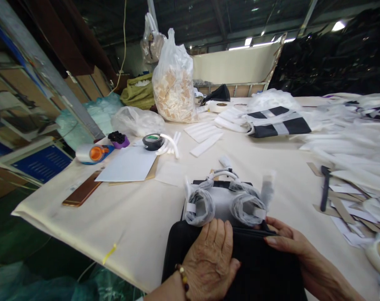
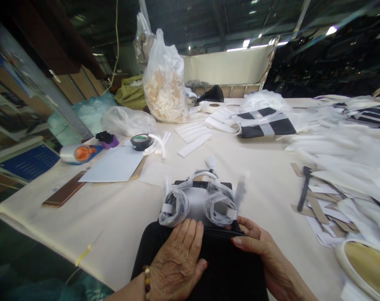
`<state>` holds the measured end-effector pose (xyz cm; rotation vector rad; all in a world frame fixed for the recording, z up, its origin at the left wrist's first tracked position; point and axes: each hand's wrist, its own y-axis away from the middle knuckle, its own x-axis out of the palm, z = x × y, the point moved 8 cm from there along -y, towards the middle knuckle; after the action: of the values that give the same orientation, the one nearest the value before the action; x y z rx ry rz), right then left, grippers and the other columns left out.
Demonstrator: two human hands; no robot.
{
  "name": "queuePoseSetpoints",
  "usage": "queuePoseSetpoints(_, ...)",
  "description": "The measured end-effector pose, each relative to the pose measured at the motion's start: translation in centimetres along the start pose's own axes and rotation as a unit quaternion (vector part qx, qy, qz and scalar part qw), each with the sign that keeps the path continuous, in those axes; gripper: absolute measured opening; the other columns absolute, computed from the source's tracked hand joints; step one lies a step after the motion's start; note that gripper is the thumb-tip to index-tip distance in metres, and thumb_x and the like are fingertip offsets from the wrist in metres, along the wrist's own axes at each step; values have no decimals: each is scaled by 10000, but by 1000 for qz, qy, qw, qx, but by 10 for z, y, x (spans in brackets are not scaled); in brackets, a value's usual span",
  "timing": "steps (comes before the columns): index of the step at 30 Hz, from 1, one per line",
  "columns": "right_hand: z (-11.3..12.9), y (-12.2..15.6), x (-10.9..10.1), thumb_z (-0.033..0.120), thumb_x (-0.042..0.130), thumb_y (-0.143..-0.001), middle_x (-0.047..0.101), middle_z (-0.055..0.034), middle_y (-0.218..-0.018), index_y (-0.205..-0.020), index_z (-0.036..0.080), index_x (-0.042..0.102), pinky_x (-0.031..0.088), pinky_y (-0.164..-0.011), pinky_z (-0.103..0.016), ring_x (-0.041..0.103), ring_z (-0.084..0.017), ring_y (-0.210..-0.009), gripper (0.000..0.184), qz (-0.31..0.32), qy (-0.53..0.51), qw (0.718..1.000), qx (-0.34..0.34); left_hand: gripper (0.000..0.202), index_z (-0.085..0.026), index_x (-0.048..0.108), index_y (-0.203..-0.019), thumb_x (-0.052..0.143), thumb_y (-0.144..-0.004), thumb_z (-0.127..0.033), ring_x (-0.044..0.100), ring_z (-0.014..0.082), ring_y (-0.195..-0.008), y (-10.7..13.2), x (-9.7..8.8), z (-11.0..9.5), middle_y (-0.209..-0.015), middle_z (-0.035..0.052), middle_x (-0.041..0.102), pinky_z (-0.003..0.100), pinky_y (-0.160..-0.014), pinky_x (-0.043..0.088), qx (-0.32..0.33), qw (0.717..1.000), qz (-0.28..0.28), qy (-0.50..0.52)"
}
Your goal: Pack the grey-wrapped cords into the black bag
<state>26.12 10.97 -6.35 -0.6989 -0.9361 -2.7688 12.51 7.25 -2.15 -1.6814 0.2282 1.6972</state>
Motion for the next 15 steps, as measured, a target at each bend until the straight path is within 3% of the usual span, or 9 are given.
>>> queuePoseSetpoints(3, 6, 0, -14, 333, 698, -570, 652, -90, -980, -1056, 179, 491, 472, -770, -369, 620, -270, -859, 550, -89, 158, 982, -59, 567, -31, 373, -1264, 321, -863, -429, 417, 254, -1151, -3, 4, -1, -1217, 145, 505, 337, -1006, 243, -17, 1000, 3, 4)
queuePoseSetpoints(4, 11, 2, -19, 398, 679, -583, 647, -86, -986, -1025, 184, 511, 461, -799, -374, 606, -273, -892, 519, -125, 240, 958, -90, 568, -29, 379, -1259, 319, -862, -433, 424, 252, -1143, -4, 5, -1, -1211, 145, 510, 335, -1000, 248, -21, 1000, 2, 4)
queuePoseSetpoints(6, 17, 7, -23, 516, 600, -627, 638, -80, -997, -1015, 199, 531, 453, -827, -393, 582, -278, -935, 506, -189, 399, 884, -153, 568, -26, 389, -1250, 321, -860, -434, 435, 252, -1131, -5, 5, -1, -1204, 148, 516, 336, -988, 262, -27, 1000, -3, 1)
queuePoseSetpoints(9, 21, 22, -15, 539, 458, -739, 588, -119, -1080, -1120, 180, 494, 459, -831, -430, 551, -292, -988, 524, -266, 560, 727, -294, 568, -24, 411, -1230, 324, -856, -442, 457, 254, -1110, -5, 5, -2, -1189, 147, 531, 333, -968, 287, -26, 1000, -6, -3)
queuePoseSetpoints(12, 3, 36, 9, 415, 402, -812, 476, -194, -1229, -1297, 109, 340, 434, -863, -463, 470, -328, -1105, 577, -265, 685, 518, -439, 582, -19, 427, -1211, 332, -846, -461, 470, 260, -1108, -4, 6, -1, -1175, 162, 543, 323, -951, 309, -24, 1000, -15, -2)
queuePoseSetpoints(13, -7, 36, 15, 373, 398, -817, 447, -212, -1260, -1338, 90, 276, 427, -861, -479, 434, -348, -1141, 605, -252, 720, 457, -457, 595, -12, 418, -1216, 337, -841, -467, 448, 272, -1137, -3, 7, 0, -1193, 181, 525, 325, -953, 309, -19, 1000, -13, -1)
queuePoseSetpoints(15, -24, 32, 22, 314, 396, -809, 425, -249, -1274, -1369, 42, 195, 425, -839, -501, 381, -388, -1178, 654, -227, 769, 374, -466, 632, 12, 378, -1239, 346, -833, -472, 363, 308, -1211, -3, 11, -2, -1247, 227, 461, 342, -966, 303, -3, 1000, -3, 5)
